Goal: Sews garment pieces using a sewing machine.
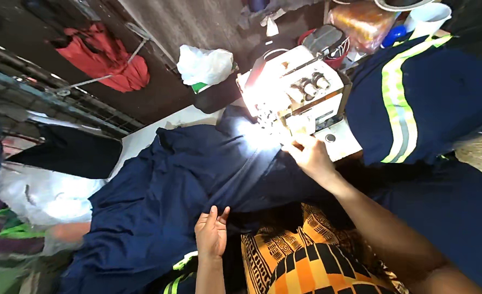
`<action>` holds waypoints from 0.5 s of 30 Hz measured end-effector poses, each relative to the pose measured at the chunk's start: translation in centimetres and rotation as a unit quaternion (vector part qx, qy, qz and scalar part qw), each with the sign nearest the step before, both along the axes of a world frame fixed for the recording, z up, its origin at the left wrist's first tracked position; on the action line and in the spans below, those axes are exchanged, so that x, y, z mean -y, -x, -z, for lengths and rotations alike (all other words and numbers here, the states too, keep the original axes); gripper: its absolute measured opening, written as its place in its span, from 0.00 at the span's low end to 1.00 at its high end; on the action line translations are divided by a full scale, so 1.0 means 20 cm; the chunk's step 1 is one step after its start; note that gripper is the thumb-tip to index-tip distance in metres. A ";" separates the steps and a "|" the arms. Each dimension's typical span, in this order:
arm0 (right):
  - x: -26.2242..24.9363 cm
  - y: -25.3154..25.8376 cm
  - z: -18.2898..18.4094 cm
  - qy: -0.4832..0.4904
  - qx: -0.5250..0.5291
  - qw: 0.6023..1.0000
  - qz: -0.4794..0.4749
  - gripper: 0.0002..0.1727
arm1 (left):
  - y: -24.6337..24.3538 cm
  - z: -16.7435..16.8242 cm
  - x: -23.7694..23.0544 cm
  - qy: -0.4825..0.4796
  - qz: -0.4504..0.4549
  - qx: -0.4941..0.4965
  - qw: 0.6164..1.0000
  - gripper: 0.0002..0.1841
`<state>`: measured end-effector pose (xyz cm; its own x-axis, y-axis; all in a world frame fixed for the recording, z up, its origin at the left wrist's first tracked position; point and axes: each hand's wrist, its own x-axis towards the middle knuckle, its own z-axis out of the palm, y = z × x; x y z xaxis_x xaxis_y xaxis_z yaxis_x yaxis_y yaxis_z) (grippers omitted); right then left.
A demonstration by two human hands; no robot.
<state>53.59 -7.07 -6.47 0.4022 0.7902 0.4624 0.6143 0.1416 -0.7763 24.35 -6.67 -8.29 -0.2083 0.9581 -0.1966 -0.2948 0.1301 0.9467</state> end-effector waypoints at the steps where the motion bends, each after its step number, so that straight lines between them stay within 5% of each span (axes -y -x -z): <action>1: 0.00 -0.02 -0.01 -0.001 -0.028 0.999 -0.018 0.07 | 0.00 0.01 0.00 0.006 0.000 -0.003 1.000 0.12; 8: -0.17 -0.17 0.12 0.051 -0.118 0.982 -0.138 0.12 | 0.02 -0.01 0.01 0.029 0.054 -0.014 0.998 0.10; 15: -0.07 -0.24 0.06 0.060 -0.122 0.985 -0.109 0.06 | -0.01 -0.04 0.16 -0.018 0.122 -0.092 0.988 0.15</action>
